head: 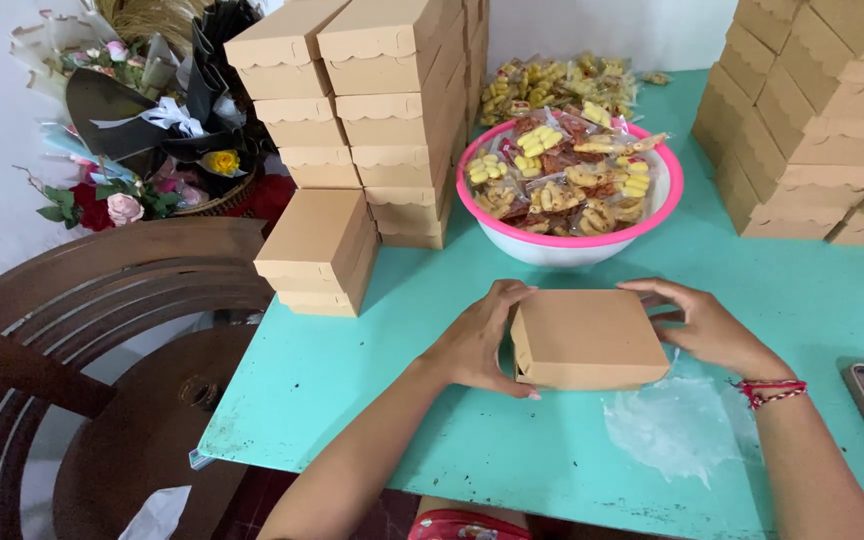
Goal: Packing small individually wrapped snack packets into cardboard boxes and closing the lids.
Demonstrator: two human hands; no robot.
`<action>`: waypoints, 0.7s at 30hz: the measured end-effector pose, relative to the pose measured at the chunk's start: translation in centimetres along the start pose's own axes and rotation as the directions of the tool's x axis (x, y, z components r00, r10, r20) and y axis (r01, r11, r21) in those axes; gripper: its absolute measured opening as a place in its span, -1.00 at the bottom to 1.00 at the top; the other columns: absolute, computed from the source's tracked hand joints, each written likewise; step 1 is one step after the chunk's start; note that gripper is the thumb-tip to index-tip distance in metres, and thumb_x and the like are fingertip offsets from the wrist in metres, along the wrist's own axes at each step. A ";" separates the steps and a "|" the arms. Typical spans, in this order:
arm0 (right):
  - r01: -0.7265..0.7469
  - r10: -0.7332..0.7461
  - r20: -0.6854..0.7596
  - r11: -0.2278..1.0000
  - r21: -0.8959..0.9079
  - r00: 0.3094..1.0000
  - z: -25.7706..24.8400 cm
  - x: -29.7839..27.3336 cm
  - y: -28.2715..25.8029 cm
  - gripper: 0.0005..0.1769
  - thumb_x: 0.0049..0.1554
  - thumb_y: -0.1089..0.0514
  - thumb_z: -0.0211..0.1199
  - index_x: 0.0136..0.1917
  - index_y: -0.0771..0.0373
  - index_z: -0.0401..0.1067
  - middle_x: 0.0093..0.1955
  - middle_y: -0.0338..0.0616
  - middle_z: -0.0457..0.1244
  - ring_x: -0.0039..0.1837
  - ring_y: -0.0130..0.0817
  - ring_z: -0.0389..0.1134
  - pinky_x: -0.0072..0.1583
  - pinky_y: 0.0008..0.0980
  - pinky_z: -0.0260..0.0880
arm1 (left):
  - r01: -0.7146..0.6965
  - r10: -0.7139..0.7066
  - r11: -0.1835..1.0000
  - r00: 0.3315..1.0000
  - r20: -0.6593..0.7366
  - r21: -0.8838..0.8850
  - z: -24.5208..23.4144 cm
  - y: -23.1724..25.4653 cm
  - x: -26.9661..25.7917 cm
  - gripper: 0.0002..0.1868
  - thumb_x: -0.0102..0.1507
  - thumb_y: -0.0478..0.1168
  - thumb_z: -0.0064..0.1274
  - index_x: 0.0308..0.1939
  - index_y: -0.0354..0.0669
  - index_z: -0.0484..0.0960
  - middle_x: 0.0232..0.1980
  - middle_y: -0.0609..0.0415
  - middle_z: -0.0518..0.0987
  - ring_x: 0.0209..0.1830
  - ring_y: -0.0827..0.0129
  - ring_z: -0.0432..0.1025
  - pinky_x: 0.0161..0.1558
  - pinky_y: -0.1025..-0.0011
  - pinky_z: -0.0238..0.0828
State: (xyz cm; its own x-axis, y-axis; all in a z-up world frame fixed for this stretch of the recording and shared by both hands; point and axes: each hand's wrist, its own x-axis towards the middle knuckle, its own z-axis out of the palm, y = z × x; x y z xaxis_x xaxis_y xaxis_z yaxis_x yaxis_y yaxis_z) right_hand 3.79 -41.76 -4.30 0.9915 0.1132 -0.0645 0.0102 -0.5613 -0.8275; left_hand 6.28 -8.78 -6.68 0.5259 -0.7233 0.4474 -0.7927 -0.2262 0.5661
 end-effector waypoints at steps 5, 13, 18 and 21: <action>0.008 -0.008 0.073 1.000 0.005 0.997 0.2 -0.1 -0.4 -0.17 -0.01 0.28 0.37 0.50 -0.15 0.33 0.52 -0.39 0.25 0.35 -0.39 0.37 0.25 -0.28 0.47 | -0.007 0.006 0.999 0.999 0.034 0.044 -0.2 0.1 0.1 0.29 -0.11 0.28 0.36 0.51 -0.01 -0.07 0.37 -0.12 0.17 0.42 0.05 0.12 0.08 0.09 0.43; 0.050 -0.056 0.074 0.996 0.078 0.996 -0.3 -0.6 -1.3 -0.34 0.04 0.25 0.33 0.42 -0.05 0.44 0.46 -0.34 0.33 0.45 -0.39 0.34 0.35 -0.23 0.42 | -0.043 0.043 0.998 0.999 0.000 0.042 -0.3 -0.6 -0.1 0.28 -0.07 0.28 0.35 0.53 -0.01 -0.07 0.37 -0.14 0.17 0.42 0.01 0.15 0.09 0.08 0.45; 0.079 -0.093 0.045 0.964 0.254 0.995 -0.5 -0.4 0.1 -0.32 0.00 0.07 0.28 0.41 0.10 0.45 0.47 -0.23 0.33 0.49 -0.31 0.33 0.41 -0.20 0.37 | 0.052 -0.052 0.999 0.998 0.022 0.018 -0.8 0.3 0.1 0.36 -0.14 0.29 0.35 0.52 -0.14 -0.11 0.42 -0.20 0.11 0.31 -0.11 0.29 0.11 0.05 0.45; 0.165 -0.167 -0.019 0.938 0.305 0.986 -0.3 0.8 3.9 -0.44 0.08 0.17 0.23 0.37 0.22 0.42 0.48 -0.17 0.32 0.52 -0.33 0.27 0.45 -0.23 0.26 | 0.116 -0.115 0.993 0.993 0.042 -0.015 -1.0 0.9 0.1 0.45 -0.16 0.30 0.35 0.57 -0.16 -0.20 0.44 -0.18 0.14 0.18 0.01 0.36 0.08 0.13 0.41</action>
State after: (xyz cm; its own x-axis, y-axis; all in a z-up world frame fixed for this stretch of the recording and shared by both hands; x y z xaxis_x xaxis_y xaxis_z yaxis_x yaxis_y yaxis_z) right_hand 4.65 -44.09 -7.37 0.9781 0.1901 0.0850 0.1333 -0.2576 -0.9570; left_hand 5.91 -8.41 -5.42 0.6002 -0.7191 0.3501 -0.7218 -0.2983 0.6245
